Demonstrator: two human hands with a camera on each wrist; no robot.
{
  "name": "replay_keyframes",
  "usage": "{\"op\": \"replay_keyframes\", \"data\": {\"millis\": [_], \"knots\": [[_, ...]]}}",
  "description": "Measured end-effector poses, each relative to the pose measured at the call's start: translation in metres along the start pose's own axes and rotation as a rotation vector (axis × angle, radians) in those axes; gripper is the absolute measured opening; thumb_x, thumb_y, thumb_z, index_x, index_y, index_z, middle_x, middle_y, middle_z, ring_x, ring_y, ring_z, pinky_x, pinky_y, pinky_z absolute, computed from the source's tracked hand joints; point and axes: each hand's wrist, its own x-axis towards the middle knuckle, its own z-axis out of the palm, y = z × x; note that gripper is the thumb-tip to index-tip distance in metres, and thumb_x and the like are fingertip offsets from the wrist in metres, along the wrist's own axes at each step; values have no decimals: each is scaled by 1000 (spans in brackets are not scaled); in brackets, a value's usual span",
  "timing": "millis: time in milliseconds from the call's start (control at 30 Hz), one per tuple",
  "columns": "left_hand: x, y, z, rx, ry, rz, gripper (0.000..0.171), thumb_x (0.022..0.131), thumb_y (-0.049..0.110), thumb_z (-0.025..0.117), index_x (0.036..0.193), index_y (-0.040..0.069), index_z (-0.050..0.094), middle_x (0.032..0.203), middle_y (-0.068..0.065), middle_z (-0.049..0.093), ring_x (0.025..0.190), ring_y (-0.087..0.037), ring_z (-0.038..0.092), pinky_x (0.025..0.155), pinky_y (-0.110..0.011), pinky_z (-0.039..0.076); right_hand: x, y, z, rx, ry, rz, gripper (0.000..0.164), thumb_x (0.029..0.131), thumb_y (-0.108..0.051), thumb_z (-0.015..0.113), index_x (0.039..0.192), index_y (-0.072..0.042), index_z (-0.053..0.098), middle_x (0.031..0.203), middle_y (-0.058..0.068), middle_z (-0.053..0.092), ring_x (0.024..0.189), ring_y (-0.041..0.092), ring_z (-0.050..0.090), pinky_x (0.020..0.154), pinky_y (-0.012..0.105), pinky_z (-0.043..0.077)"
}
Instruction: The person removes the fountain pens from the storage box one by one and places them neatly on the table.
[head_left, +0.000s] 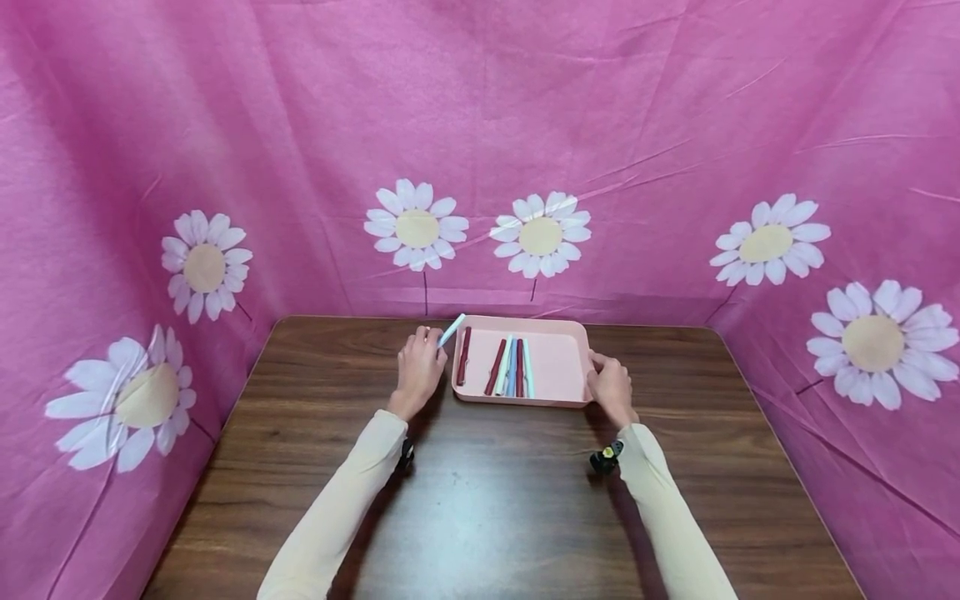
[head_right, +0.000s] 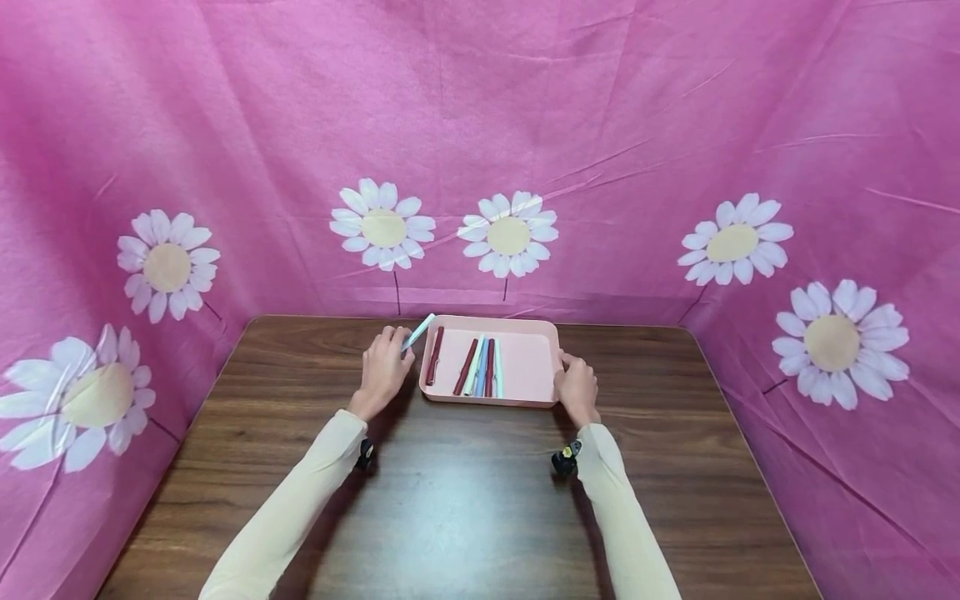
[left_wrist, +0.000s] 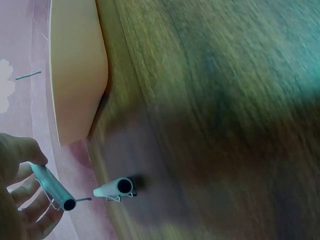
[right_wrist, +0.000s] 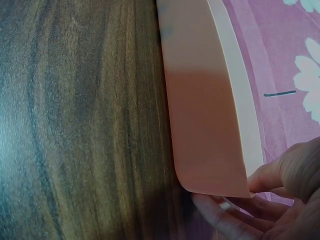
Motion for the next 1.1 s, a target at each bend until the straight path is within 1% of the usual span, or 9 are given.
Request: {"op": "replay_keyframes", "data": {"millis": [67,167,333,467,567,700,867,1100], "knots": [[-1,-2,-2,-7,19,-6,27,89,3,74,116,1,70,105,-18,66,89,-40,68,70,-54,57,0,0,0,-2,-1,1,56,90,-4,48,144,-5,62,141,28,59,113,58,62,88,67,49],[-1,-5,-5,-28,36,-33,27,89,3,73,115,0,69,103,-19,66,87,-41,67,70,-55,56,1,0,-1,-4,-4,0,55,90,-5,49,144,-5,62,141,28,60,112,57,62,88,67,49],[0,-14,-9,-55,37,-91,28,89,4,73,117,-1,71,101,-21,68,86,-44,69,71,-58,56,2,0,-1,0,0,-4,54,91,-4,48,143,-5,62,140,27,61,113,57,62,89,67,49],[0,-22,-13,-85,19,-155,29,89,5,75,118,-1,71,103,-21,69,89,-46,70,74,-59,55,1,0,-1,5,-1,-7,54,91,-4,48,143,-4,62,142,27,60,115,57,62,89,67,49],[-1,-27,-15,-106,5,-188,30,90,6,75,119,-1,71,105,-22,69,91,-49,70,75,-60,55,1,0,0,8,3,-11,54,91,-4,48,143,-4,62,143,26,59,115,58,61,89,67,49],[-4,-34,-16,-124,-18,-221,28,90,6,73,117,-3,71,105,-23,69,91,-51,70,78,-61,54,0,0,1,9,9,-15,54,91,-4,48,143,-4,63,142,26,59,115,58,62,88,68,49],[-5,-40,-16,-121,-62,-264,25,90,5,70,113,-4,71,104,-24,69,93,-52,70,81,-62,54,-1,1,1,13,10,-14,54,90,-4,48,142,-4,63,142,27,59,114,58,62,88,67,49],[-8,-47,-13,-111,-111,-289,24,90,6,70,111,-4,71,104,-24,69,93,-52,70,80,-61,55,-1,1,1,17,13,-23,53,90,-3,48,142,-3,63,141,27,60,111,56,63,87,67,49]]}}
